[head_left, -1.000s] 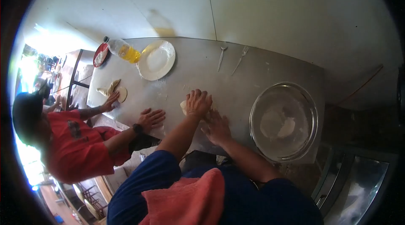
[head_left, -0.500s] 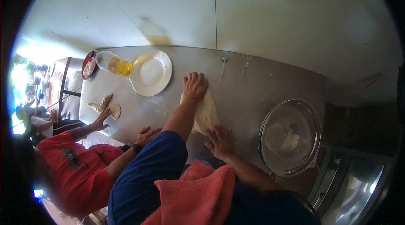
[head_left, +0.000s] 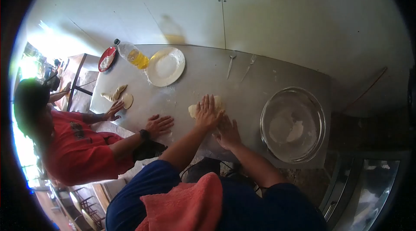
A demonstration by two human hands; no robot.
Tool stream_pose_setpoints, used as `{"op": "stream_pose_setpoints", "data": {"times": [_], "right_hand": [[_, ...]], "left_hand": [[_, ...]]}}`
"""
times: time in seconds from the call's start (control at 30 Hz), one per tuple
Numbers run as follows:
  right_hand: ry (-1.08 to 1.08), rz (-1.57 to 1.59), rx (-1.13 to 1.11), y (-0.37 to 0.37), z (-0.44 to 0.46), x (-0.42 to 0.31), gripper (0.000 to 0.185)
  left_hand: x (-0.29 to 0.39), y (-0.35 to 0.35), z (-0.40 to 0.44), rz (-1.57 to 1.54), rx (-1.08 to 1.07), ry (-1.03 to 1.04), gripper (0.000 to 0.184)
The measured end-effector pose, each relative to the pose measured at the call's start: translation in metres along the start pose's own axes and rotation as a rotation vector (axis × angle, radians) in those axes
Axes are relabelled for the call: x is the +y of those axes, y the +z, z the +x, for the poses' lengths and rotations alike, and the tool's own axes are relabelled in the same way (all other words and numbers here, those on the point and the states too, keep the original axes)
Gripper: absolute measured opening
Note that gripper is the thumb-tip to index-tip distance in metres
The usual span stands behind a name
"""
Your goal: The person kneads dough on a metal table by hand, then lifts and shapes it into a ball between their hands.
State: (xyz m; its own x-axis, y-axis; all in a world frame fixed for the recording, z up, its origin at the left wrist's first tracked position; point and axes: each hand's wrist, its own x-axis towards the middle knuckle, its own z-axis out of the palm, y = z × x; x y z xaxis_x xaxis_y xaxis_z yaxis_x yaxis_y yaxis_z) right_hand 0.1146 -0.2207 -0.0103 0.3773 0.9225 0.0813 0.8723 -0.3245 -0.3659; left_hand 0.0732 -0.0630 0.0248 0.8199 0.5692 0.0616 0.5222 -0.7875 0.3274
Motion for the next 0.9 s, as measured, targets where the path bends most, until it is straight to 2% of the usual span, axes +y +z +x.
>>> {"op": "stream_pose_setpoints", "data": {"times": [0.03,0.1,0.13,0.2,0.23,0.3,0.4,0.57,0.73,0.8,0.83,0.9], "right_hand": [[-0.004,0.0,0.006,0.003,-0.001,0.002,0.076],[0.011,0.097,0.04,0.009,-0.004,0.004,0.075],[0.012,0.103,0.035,0.001,-0.004,0.002,0.075],[0.008,0.029,-0.081,-0.017,-0.004,-0.002,0.071],[0.017,0.038,-0.09,-0.017,-0.005,-0.005,0.071],[0.042,0.027,-0.102,-0.018,0.0,-0.005,0.071],[0.053,0.092,-0.068,-0.021,0.007,-0.004,0.07],[0.089,0.107,-0.023,-0.004,0.006,-0.002,0.073],[0.083,0.107,-0.013,-0.004,0.008,-0.003,0.074],[0.079,0.082,-0.018,-0.006,0.007,-0.004,0.075],[0.071,0.076,-0.014,-0.007,0.008,-0.003,0.075],[0.09,0.097,-0.012,-0.007,0.006,-0.006,0.074]], "left_hand": [[-0.003,0.008,-0.01,0.004,0.006,0.001,0.081],[-0.009,0.021,-0.022,-0.062,0.137,0.04,0.068],[-0.004,0.005,-0.019,-0.059,0.13,0.036,0.068],[0.0,-0.024,0.0,-0.31,-0.166,-0.235,0.05],[0.0,-0.017,0.007,-0.307,-0.182,-0.239,0.05],[0.005,0.003,0.025,0.019,0.193,-0.099,0.032],[0.001,0.01,0.059,0.081,0.25,-0.005,0.03],[-0.04,0.028,0.149,0.016,0.121,0.039,0.03],[-0.052,0.025,0.193,0.088,0.156,0.102,0.032],[-0.046,0.024,0.188,0.063,0.305,0.029,0.031],[-0.044,0.027,0.184,0.062,0.316,0.028,0.031],[-0.035,0.027,0.162,-0.062,0.306,-0.163,0.037]]}}
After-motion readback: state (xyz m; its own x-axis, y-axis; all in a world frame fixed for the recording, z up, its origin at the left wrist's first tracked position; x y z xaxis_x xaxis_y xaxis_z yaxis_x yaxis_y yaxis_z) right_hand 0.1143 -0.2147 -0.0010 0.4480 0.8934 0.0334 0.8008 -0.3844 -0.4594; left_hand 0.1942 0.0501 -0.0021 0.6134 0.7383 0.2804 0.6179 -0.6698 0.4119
